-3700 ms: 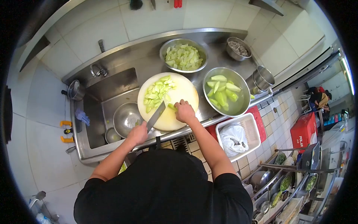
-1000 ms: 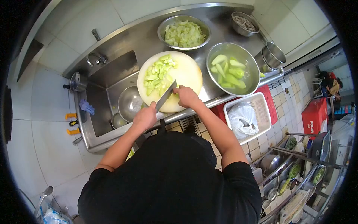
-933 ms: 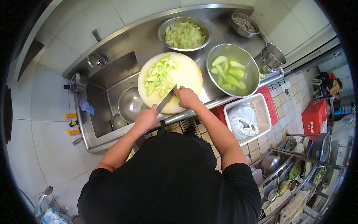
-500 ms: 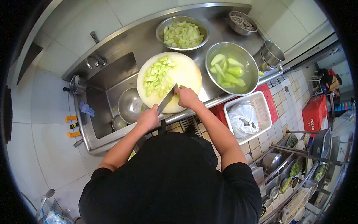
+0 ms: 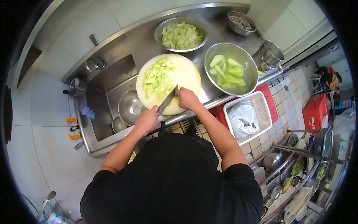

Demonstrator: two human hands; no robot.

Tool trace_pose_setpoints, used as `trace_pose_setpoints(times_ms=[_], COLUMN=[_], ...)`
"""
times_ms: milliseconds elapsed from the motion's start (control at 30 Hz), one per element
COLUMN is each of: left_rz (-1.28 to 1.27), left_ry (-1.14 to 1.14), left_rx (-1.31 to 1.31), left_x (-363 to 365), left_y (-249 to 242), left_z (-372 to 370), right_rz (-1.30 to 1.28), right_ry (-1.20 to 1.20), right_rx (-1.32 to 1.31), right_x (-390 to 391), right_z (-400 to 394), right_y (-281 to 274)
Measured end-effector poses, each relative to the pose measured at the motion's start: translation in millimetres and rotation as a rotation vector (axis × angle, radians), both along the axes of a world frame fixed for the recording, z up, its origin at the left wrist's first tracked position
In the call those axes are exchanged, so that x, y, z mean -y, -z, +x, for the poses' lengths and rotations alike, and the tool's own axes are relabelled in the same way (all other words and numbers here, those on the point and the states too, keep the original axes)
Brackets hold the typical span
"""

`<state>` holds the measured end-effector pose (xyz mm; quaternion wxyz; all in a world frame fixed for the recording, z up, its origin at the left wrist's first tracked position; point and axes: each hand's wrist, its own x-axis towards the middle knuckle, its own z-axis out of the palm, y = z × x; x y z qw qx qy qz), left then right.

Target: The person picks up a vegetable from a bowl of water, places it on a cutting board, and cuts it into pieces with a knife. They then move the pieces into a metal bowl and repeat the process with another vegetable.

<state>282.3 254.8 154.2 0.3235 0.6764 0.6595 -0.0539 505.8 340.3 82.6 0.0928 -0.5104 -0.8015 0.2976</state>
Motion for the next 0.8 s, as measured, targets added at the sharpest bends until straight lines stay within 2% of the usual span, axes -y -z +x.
trace_pose_setpoints(times_ms=[67,167,267,367,500,567,733,800], left_rz=[0.019,0.052,0.066,-0.025,0.032,0.088,0.048,0.018], left_ry=[-0.024,0.032,-0.008,-0.028,-0.043,-0.003,0.050,0.054], left_rx=[0.010,0.003,0.050,0.028,0.045,0.052,-0.063,-0.096], left_x=[11.6,10.0,14.3,5.4,-2.3,-4.6,-3.8,5.1], left_y=[-9.1,29.7,2.0,22.8,22.1,28.7,-11.5,-8.7], left_z=[5.4,-5.2,2.9,-3.5,-13.5,-20.0,-13.5,-7.9], right_rz=[-0.002,0.019,-0.010,0.038,-0.072,-0.044,-0.061,-0.055], right_ry=[0.006,0.007,0.019,0.068,0.099,0.075,0.081,0.082], right_rx=[-0.014,-0.041,-0.029,-0.032,-0.005,-0.012,0.068,0.050], right_x=[5.9,2.8,6.2,10.5,22.6,21.2,14.2,16.3], right_z=[3.7,1.5,5.5,6.5,13.5,7.9,-12.4,-11.5], right_y=[5.1,4.5,9.4,-9.5,-7.9,-3.7,-2.1,1.8])
